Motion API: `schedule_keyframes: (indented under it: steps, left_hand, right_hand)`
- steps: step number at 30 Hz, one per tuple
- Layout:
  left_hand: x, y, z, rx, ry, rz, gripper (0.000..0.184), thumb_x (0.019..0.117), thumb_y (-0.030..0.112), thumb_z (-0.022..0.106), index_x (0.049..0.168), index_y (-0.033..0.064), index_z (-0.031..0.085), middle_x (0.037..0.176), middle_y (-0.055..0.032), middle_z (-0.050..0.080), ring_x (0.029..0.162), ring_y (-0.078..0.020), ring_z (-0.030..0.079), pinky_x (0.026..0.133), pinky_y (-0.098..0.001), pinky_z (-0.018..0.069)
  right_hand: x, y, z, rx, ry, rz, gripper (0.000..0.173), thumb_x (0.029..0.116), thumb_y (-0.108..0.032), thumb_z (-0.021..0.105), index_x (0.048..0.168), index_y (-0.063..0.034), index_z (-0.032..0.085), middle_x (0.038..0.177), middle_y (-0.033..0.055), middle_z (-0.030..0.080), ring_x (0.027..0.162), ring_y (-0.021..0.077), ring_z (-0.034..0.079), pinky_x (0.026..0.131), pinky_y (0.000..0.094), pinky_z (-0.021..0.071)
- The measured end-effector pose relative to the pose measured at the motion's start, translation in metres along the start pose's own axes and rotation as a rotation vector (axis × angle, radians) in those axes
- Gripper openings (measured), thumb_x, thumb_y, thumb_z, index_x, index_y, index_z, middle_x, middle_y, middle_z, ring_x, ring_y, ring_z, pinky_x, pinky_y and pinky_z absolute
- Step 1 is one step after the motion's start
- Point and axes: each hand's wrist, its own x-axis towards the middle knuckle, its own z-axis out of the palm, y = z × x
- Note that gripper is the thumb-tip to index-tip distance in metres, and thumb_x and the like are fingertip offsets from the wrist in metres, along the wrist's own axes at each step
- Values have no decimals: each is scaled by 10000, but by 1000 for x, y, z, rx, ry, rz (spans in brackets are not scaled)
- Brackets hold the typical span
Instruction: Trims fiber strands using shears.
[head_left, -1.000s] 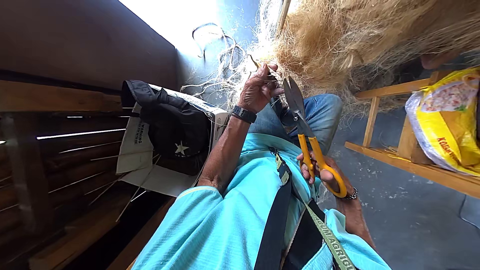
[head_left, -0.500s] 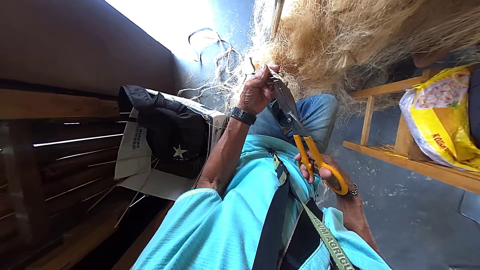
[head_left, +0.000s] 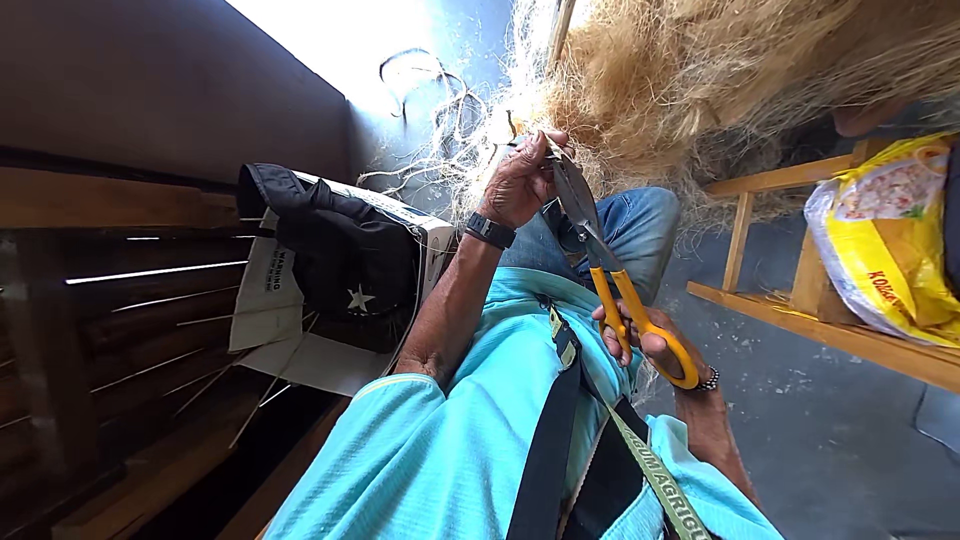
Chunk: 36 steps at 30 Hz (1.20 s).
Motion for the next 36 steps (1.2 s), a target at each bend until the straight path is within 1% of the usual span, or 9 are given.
schedule_keyframes:
  steps: [8, 12, 17, 21, 24, 29, 31, 33, 36]
  left_hand:
    - [-1, 0, 2, -4, -4, 13, 215, 1030, 247, 594, 1114, 82, 705, 1017, -120, 751, 881, -208, 742, 807, -377, 624]
    - [0, -1, 0, -4, -15, 6, 214, 1030, 249, 598, 1123, 84, 699, 1019, -124, 748, 890, -224, 740, 828, -409, 620]
    - [-1, -1, 1, -19, -44, 15, 203, 1031, 229, 598, 1125, 79, 698, 1027, -127, 749, 883, -212, 742, 813, -375, 623]
    - [-1, -1, 0, -17, -36, 12, 188, 1019, 222, 621, 1120, 86, 704, 1029, -127, 752, 904, -225, 746, 843, -409, 621]
    - [-1, -1, 0, -27, -43, 17, 195, 1013, 219, 634, 1123, 77, 710, 1031, -131, 753, 889, -226, 746, 833, -410, 625]
    - [-1, -1, 1, -12, -11, 0, 195, 1028, 231, 597, 1105, 86, 704, 999, -119, 756, 910, -222, 743, 848, -405, 614]
    - [-1, 0, 1, -29, -2, 3, 201, 1028, 230, 600, 1116, 79, 699, 1006, -126, 751, 909, -227, 741, 840, -397, 617]
    - [-2, 2, 1, -29, 26, 19, 199, 1022, 224, 590, 1116, 79, 689, 1009, -119, 741, 890, -222, 731, 810, -392, 617]
    - [-1, 4, 3, -22, 50, 14, 292, 1079, 233, 437, 1157, 73, 668, 1036, -110, 738, 894, -219, 731, 764, -389, 628]
  right_hand:
    - [2, 0, -1, 2, -4, -13, 902, 840, -784, 606, 1319, -20, 587, 830, 4, 678, 681, 135, 673, 584, 282, 591]
    - [2, -1, -1, -6, -5, -25, 902, 841, -784, 605, 1313, -16, 589, 830, 5, 674, 680, 135, 668, 579, 279, 586]
    - [3, -1, 0, -6, 4, -22, 895, 834, -782, 615, 1305, -20, 595, 816, -2, 674, 665, 126, 666, 570, 275, 586]
    - [4, -1, 1, -11, 18, -28, 878, 842, -782, 606, 1283, -22, 609, 805, -8, 675, 645, 123, 663, 550, 277, 582]
    - [5, -2, 4, 10, 36, -33, 777, 861, -710, 657, 1257, -42, 627, 767, -28, 666, 613, 102, 653, 530, 265, 578]
    - [4, 0, 9, 25, 152, -34, 536, 851, -509, 791, 1150, -75, 696, 673, -56, 667, 525, 62, 632, 461, 234, 552]
    - [1, 0, 7, 6, 130, -61, 602, 841, -577, 773, 1163, -74, 697, 683, -57, 660, 537, 57, 625, 469, 227, 544]
    - [-3, -1, 5, -31, 87, -82, 754, 829, -688, 713, 1237, -56, 666, 733, -48, 667, 584, 65, 628, 510, 233, 548]
    - [-3, -3, 2, -131, 105, -128, 947, 820, -799, 613, 1336, -6, 576, 824, -24, 679, 674, 95, 646, 581, 267, 569]
